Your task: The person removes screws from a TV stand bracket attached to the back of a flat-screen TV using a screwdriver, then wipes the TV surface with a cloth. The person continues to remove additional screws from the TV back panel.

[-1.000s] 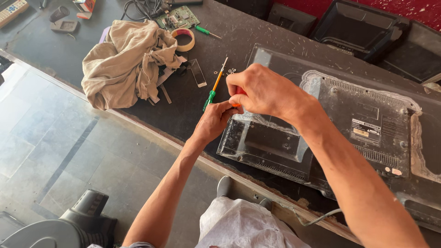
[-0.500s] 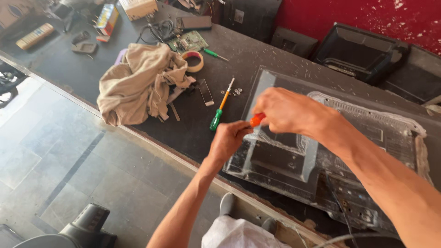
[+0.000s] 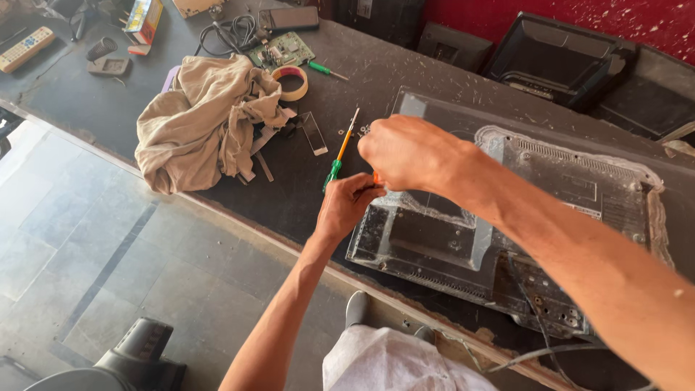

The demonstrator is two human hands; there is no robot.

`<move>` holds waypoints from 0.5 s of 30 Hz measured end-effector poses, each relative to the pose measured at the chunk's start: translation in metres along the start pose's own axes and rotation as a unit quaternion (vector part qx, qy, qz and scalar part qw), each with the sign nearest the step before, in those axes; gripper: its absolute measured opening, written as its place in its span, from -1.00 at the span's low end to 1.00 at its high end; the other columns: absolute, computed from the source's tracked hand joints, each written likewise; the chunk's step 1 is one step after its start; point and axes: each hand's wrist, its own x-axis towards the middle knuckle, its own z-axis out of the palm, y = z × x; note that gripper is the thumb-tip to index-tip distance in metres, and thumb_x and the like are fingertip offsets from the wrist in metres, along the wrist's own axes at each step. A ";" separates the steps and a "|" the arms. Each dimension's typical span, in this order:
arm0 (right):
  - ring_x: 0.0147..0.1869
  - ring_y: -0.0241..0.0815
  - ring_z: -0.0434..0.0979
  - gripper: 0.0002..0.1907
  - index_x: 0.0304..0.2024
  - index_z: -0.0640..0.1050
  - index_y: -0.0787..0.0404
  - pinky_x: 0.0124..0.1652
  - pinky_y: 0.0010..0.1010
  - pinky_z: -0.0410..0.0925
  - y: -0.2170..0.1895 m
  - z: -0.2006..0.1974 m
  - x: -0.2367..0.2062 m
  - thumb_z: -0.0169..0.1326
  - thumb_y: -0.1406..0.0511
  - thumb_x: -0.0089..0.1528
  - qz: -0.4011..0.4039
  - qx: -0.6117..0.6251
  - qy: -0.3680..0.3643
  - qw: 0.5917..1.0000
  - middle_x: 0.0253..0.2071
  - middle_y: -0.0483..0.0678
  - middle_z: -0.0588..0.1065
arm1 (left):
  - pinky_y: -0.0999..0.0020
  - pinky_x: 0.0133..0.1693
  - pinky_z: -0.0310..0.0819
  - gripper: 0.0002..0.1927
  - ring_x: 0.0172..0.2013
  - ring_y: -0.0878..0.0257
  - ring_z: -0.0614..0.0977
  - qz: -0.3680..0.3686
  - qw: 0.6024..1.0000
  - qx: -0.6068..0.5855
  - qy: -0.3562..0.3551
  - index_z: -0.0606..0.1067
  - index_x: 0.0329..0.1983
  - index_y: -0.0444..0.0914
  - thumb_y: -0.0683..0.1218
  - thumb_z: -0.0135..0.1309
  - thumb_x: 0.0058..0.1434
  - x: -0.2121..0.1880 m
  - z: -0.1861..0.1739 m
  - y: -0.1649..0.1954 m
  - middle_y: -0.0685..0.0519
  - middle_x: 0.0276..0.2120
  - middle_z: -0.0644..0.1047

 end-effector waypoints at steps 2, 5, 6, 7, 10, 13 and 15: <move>-0.26 0.13 0.67 -0.89 -0.46 0.67 0.31 -0.30 -0.15 0.53 -0.001 0.004 -0.001 0.29 0.37 -0.01 -0.064 -0.047 0.042 0.996 -0.41 0.15 0.60 | 0.36 -0.42 0.43 -0.84 -0.52 0.35 0.54 0.027 1.000 0.005 -0.015 0.62 -0.11 -0.31 -0.17 0.21 0.26 0.001 -0.003 0.002 -0.02 -0.42 0.68; -0.26 0.10 0.68 -0.81 -0.44 0.67 0.29 -0.28 -0.15 0.52 -0.001 -0.001 -0.004 0.33 0.27 0.00 -0.052 -0.022 0.044 0.997 -0.43 0.13 0.61 | 0.35 -0.41 0.46 -0.83 -0.53 0.33 0.58 0.048 0.998 0.017 -0.021 0.63 -0.12 -0.30 -0.15 0.21 0.27 0.005 -0.003 0.003 -0.02 -0.42 0.68; -0.29 0.10 0.68 -0.71 -0.41 0.66 0.28 -0.28 -0.15 0.51 0.001 -0.004 -0.005 0.38 0.20 -0.03 0.003 0.036 0.006 0.999 -0.45 0.14 0.61 | 0.35 -0.41 0.47 -0.84 -0.53 0.33 0.60 0.048 0.998 0.023 -0.022 0.64 -0.13 -0.29 -0.14 0.22 0.26 0.005 -0.003 0.002 -0.02 -0.43 0.68; -0.32 0.10 0.68 -0.62 -0.38 0.65 0.28 -0.28 -0.15 0.51 0.003 -0.008 -0.006 0.43 0.14 -0.07 0.058 0.094 -0.033 0.993 -0.47 0.15 0.61 | 0.35 -0.41 0.48 -0.84 -0.52 0.34 0.62 0.050 0.998 0.024 -0.021 0.64 -0.14 -0.29 -0.14 0.23 0.26 0.006 -0.001 0.001 -0.03 -0.43 0.68; -0.39 0.08 0.76 -0.53 -0.48 0.63 0.46 -0.31 -0.20 0.57 0.008 -0.009 -0.007 0.22 0.11 0.24 0.220 0.138 -0.122 0.958 -0.49 0.23 0.63 | 0.35 -0.41 0.49 -0.83 -0.50 0.35 0.64 0.051 0.998 0.023 -0.015 0.65 -0.14 -0.30 -0.14 0.24 0.24 0.006 0.007 -0.002 -0.05 -0.42 0.67; -0.33 0.08 0.66 -0.71 -0.43 0.65 0.30 -0.31 -0.14 0.53 0.011 0.000 -0.004 0.31 0.17 0.10 0.075 0.029 -0.049 0.996 -0.47 0.17 0.59 | 0.36 -0.41 0.49 -0.82 -0.50 0.35 0.63 0.052 0.999 -0.006 -0.004 0.62 -0.15 -0.32 -0.14 0.24 0.24 0.003 0.010 -0.005 -0.04 -0.43 0.67; -0.30 0.03 0.68 -0.83 -0.54 0.64 0.21 -0.34 -0.13 0.52 0.006 0.010 -0.007 0.29 0.24 0.06 -0.098 -0.047 0.123 0.986 -0.50 0.05 0.59 | 0.38 -0.39 0.53 -0.83 -0.45 0.37 0.64 0.063 0.997 -0.052 0.010 0.62 -0.16 -0.31 -0.13 0.25 0.23 0.003 0.008 -0.005 -0.02 -0.42 0.68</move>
